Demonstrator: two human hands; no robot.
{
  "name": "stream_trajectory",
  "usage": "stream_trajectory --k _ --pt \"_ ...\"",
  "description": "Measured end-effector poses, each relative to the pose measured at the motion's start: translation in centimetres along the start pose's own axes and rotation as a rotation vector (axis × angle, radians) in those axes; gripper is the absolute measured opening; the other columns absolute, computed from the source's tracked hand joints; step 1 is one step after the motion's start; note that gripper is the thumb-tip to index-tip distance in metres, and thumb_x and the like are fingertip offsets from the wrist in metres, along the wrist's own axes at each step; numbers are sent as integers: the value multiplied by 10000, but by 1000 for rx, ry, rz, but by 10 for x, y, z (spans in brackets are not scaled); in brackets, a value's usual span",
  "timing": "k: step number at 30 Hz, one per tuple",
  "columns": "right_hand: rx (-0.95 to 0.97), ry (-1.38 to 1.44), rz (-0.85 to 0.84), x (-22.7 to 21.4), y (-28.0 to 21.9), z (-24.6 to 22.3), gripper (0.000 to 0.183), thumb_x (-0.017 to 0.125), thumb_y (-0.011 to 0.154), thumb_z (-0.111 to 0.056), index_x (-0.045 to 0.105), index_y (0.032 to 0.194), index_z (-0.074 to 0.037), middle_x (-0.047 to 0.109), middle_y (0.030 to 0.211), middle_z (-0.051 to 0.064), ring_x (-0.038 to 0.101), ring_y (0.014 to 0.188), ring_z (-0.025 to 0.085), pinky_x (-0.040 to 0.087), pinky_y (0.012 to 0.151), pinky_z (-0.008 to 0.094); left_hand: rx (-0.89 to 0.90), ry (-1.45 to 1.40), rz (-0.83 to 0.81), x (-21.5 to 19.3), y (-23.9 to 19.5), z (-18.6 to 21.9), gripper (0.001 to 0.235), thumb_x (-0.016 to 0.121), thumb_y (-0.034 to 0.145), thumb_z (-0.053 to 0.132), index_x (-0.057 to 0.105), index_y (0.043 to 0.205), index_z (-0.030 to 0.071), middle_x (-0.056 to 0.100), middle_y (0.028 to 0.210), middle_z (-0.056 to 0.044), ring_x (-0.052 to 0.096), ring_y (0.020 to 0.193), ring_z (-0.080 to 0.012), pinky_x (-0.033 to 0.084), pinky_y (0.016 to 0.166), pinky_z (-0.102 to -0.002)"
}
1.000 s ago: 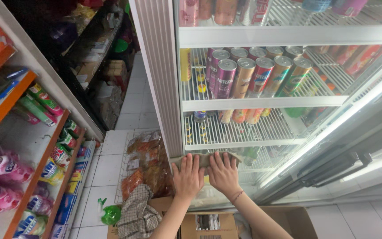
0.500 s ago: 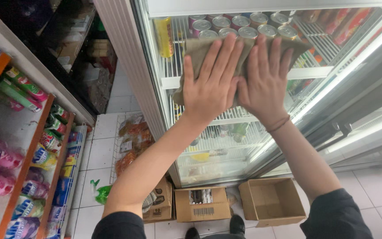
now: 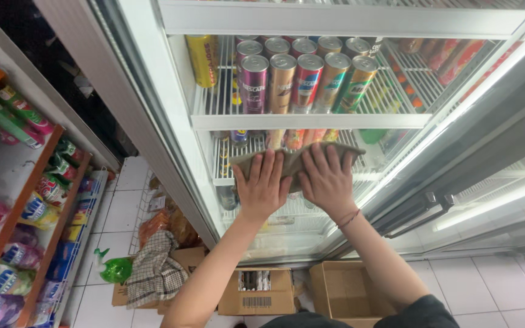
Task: The person sprays a cleaning solution onto a cloth and wipes the glass door of a commercial refrigerator. They clean the upper and middle sections while standing, then sit on the floor to clean the lower shelves and door area.
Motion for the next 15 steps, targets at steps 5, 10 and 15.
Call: stream_trajectory --k 5,10,15 --pt "21 69 -149 36 -81 -1 500 651 913 -381 665 1332 -107 608 1394 124 535 1247 356 389 1048 607 -2 -68 -178 39 -89 22 585 562 1041 445 565 1505 89 343 1676 -93 185 1583 -287 39 1222 -696" --pt "17 243 -142 38 -104 16 519 647 905 -412 667 1337 -125 626 1391 97 557 1226 316 420 1014 540 -22 -27 -201 52 -100 44 538 552 1071 373 561 1517 73 339 1678 -87 172 1592 -294 18 1239 -720" --pt "38 170 -67 17 -82 53 546 634 890 -460 668 1333 -142 611 1411 75 551 1251 309 416 1024 554 35 -5 -96 41 -36 60 529 552 1075 361 554 1530 90 379 1663 -77 202 1584 -297 -9 1219 -708"
Point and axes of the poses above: each hand's wrist, its own y-axis towards the middle knuckle, its own x-axis out of the palm, z = x × y, the point moved 3 cm from there along y, towards the middle knuckle
